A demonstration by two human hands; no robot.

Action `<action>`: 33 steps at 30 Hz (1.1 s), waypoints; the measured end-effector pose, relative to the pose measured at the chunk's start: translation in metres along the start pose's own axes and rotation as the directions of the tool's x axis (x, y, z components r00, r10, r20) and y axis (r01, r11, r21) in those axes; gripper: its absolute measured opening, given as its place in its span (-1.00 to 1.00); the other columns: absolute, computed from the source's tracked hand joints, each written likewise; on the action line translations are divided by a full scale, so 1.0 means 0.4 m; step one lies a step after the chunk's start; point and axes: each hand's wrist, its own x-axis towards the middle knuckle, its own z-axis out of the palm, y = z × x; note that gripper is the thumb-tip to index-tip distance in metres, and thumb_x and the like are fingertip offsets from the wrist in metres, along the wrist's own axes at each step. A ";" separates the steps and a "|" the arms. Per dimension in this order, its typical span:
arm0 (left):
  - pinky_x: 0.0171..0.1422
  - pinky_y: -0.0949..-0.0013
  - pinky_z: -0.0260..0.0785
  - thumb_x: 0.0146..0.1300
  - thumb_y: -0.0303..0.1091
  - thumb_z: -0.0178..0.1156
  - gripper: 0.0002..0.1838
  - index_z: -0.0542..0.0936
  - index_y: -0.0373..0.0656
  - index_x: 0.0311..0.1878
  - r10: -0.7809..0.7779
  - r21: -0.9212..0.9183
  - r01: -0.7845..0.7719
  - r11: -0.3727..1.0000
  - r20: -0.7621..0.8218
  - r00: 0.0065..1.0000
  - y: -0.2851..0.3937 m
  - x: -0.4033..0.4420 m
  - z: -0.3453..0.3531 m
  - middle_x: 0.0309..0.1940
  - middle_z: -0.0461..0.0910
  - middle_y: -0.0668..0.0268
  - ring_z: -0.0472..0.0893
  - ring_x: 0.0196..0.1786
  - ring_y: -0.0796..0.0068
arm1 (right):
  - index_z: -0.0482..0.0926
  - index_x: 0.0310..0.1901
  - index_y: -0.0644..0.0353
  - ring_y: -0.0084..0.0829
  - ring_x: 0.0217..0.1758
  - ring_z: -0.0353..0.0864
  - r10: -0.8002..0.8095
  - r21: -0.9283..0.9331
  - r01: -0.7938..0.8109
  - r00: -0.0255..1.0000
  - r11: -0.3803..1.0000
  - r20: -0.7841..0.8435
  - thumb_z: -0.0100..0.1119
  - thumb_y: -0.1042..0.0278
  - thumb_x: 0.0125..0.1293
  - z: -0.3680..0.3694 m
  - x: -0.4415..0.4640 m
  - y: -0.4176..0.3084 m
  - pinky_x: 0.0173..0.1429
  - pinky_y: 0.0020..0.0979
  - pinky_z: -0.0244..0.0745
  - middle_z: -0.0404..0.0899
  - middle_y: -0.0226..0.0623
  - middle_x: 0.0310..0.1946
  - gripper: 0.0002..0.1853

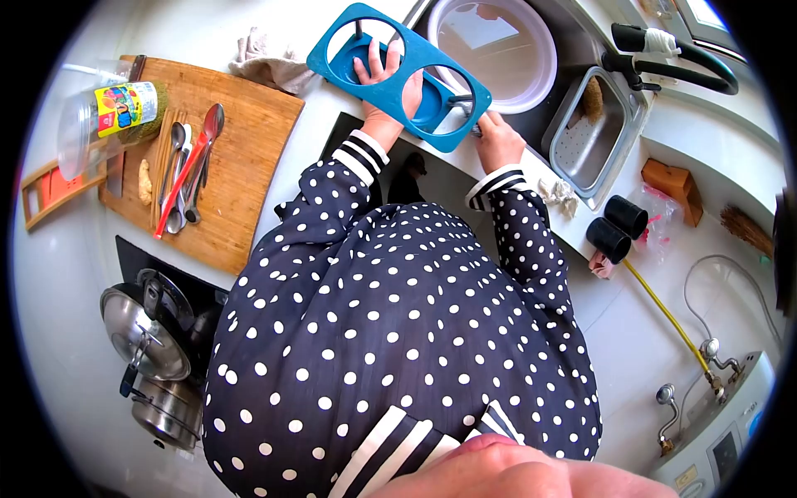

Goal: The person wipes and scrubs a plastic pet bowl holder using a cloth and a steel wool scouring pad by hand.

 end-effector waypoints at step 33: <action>0.14 0.08 0.16 0.27 0.12 0.11 -0.63 0.73 0.09 -0.29 0.032 0.063 -0.023 0.998 -0.141 0.990 -0.014 0.026 0.016 0.02 0.48 0.35 0.27 0.18 0.15 | 0.64 -0.07 0.01 -0.13 -0.12 0.62 -0.334 0.372 0.194 0.870 0.908 0.362 0.18 0.30 0.21 0.003 0.107 0.023 -0.04 -0.21 0.50 0.62 -0.23 -0.24 -0.76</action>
